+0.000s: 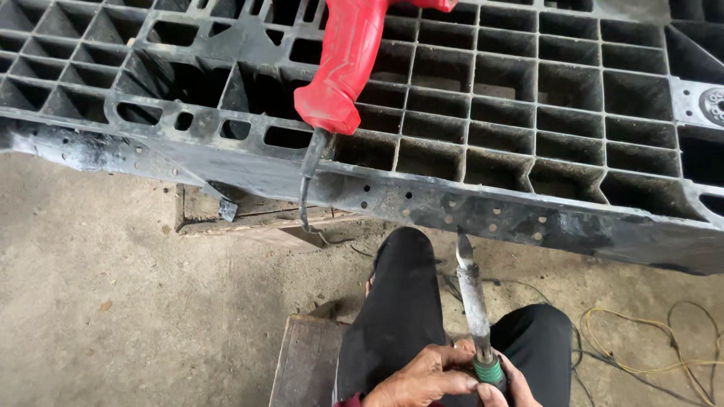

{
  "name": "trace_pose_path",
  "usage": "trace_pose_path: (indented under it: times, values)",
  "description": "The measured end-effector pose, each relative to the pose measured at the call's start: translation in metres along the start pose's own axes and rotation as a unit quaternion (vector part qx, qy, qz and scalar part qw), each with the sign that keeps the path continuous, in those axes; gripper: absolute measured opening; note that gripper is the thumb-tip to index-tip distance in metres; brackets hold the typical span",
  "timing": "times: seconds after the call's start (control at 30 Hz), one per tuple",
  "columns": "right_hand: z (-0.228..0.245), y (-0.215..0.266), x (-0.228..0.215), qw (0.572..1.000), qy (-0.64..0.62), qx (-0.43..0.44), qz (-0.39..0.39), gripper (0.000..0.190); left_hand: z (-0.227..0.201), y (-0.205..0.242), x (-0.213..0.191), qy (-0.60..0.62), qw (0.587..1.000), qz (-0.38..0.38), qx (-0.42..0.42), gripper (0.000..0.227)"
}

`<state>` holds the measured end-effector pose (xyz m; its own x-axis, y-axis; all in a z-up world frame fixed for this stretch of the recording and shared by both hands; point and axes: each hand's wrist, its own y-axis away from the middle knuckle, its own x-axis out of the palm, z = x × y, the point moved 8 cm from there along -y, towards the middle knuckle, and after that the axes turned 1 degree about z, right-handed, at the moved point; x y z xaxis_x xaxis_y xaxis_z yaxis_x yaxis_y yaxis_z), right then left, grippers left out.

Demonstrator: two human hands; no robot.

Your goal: The person repairs a large black plastic structure using a soldering iron to melt and bond pieces, and a heat gun to soften the material.

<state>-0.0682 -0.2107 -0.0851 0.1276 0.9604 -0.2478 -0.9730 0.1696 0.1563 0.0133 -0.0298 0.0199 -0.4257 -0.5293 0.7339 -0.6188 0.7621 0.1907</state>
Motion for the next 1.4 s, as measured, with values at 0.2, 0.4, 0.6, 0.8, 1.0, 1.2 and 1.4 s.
trace_pose_path:
  times: [0.2,0.4,0.6,0.8,1.0,1.2,1.4]
  values:
    - [-0.015,-0.022,0.005,0.984,-0.119,-0.045,0.127,0.059,0.01,-0.007,-0.009,-0.065,0.998,0.004,0.0,0.03]
    - [-0.019,-0.005,0.005,0.985,-0.146,-0.035,0.081,0.058,0.018,-0.009,-0.011,-0.023,1.0,0.006,0.013,0.028]
    - [-0.089,-0.023,0.014,0.912,-0.343,0.137,0.177,0.055,0.053,-0.005,-0.029,-0.028,0.997,-0.019,-0.063,0.03]
    - [-0.126,-0.03,0.022,0.888,-0.38,0.194,0.172,0.054,0.087,-0.018,-0.051,0.029,0.998,-0.022,-0.045,0.033]
    - [-0.09,-0.011,0.007,0.914,-0.362,0.159,0.087,0.057,0.044,-0.014,-0.019,-0.037,0.999,0.023,0.013,0.029]
    - [0.009,0.04,0.005,0.967,-0.244,0.074,-0.014,0.062,0.0,-0.006,0.012,-0.024,1.0,0.012,-0.006,0.032]
    - [0.013,0.046,0.005,0.899,-0.407,0.143,0.077,0.075,-0.019,-0.009,0.022,0.021,0.999,-0.033,0.002,0.025]
